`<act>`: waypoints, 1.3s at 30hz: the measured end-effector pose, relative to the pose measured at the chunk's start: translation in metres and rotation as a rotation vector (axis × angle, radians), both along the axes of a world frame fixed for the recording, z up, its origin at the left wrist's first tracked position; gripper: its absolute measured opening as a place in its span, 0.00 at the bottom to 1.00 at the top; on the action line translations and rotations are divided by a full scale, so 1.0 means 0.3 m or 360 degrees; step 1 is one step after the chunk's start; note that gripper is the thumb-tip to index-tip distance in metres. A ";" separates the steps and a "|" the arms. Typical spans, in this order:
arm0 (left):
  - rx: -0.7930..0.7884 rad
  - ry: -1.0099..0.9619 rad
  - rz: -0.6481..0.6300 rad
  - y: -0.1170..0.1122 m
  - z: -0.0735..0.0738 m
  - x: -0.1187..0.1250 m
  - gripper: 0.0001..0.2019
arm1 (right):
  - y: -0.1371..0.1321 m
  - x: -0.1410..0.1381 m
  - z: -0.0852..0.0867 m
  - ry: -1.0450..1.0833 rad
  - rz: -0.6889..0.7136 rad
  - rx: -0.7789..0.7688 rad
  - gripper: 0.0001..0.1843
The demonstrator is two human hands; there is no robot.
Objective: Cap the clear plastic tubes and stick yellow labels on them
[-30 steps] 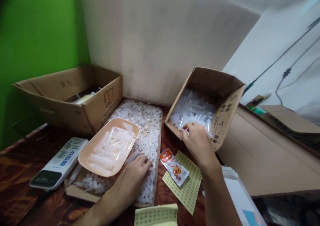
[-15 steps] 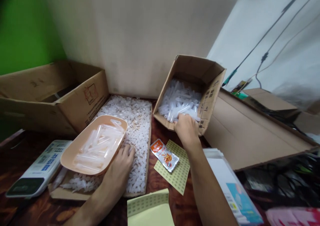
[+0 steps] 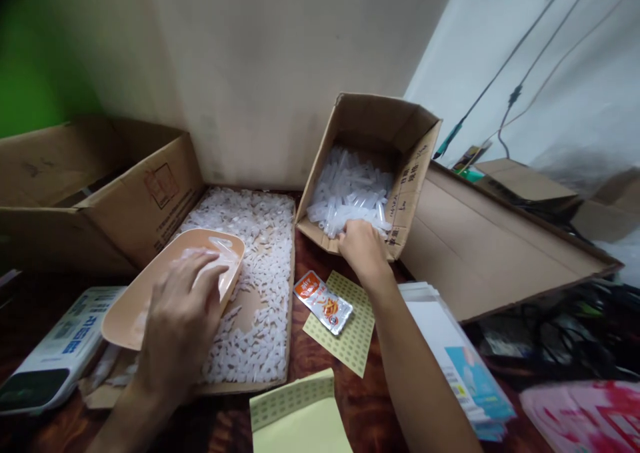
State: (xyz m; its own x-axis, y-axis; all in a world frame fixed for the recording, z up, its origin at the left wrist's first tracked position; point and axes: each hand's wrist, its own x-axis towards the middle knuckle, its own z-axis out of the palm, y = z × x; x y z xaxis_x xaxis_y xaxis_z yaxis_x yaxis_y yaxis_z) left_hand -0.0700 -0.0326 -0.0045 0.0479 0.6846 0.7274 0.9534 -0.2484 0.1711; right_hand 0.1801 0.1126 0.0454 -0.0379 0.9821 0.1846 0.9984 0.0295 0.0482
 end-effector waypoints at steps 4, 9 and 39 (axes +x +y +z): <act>-0.0466 0.0221 -0.0371 -0.017 -0.035 0.080 0.12 | -0.063 -0.012 0.028 -0.0085 -0.0061 0.0226 0.16; -0.1243 0.0398 -0.0356 -0.019 -0.080 0.147 0.18 | -0.188 0.022 -0.007 0.0371 0.0215 0.0770 0.15; -0.1247 -0.1945 -0.0607 0.021 -0.082 0.198 0.04 | -0.423 0.016 -0.359 0.2165 0.0735 -0.0215 0.07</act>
State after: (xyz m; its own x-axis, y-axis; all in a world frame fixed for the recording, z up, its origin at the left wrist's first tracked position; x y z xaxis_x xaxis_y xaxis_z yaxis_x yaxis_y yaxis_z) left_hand -0.0107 -0.0264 -0.0293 -0.0415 0.9955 -0.0856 0.0295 0.0869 0.9958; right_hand 0.1849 -0.0143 -0.0622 -0.2249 0.9434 0.2439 0.1671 0.2839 -0.9442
